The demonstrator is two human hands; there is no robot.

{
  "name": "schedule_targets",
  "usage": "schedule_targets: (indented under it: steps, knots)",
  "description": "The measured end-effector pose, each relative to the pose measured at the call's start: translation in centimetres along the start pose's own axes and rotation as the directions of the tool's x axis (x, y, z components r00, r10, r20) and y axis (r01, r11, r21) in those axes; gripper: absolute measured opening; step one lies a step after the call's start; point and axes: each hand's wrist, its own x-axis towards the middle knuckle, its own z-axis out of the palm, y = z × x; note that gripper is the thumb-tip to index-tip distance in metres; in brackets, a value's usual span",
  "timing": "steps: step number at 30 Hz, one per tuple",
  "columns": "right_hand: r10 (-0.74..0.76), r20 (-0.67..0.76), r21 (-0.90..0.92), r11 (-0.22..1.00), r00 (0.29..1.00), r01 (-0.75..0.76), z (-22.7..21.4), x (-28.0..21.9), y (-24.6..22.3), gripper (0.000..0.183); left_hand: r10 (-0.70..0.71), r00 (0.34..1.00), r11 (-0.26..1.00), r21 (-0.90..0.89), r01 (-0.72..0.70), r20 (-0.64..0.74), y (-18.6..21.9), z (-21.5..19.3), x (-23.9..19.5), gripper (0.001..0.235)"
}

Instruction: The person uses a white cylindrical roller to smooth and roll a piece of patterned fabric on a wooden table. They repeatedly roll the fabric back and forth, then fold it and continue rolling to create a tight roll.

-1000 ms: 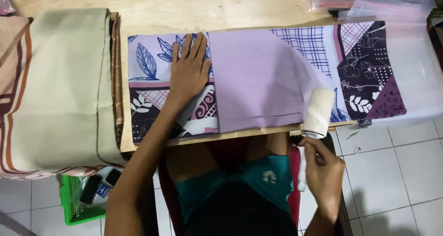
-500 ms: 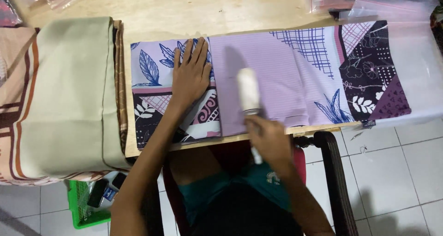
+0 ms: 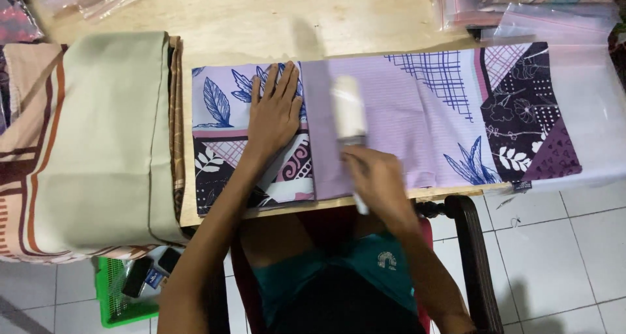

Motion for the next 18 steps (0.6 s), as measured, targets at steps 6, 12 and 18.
schedule_targets:
  steps: [6, 12, 18]
  knots:
    - [-0.092, 0.120, -0.083, 0.991, 0.989, 0.102, 2.3, 2.3, 0.5, 0.017, -0.005, 1.000, 1.000, 0.017, 0.005, 0.006, -0.1, -0.2, 0.3, 0.057]
    - [0.121, -0.006, -0.314, 0.942, 0.993, -0.117, -2.9, 0.9, 6.3, 0.020, -0.012, 1.000, 1.000, -0.004, 0.012, 0.010, -0.1, -0.2, 0.3, 0.057]
    - [0.123, -0.128, -0.155, 0.978, 0.984, -0.142, -3.2, 2.8, 3.1, 0.017, -0.005, 1.000, 1.000, 0.008, 0.005, 0.011, -0.1, -0.2, 0.3, 0.058]
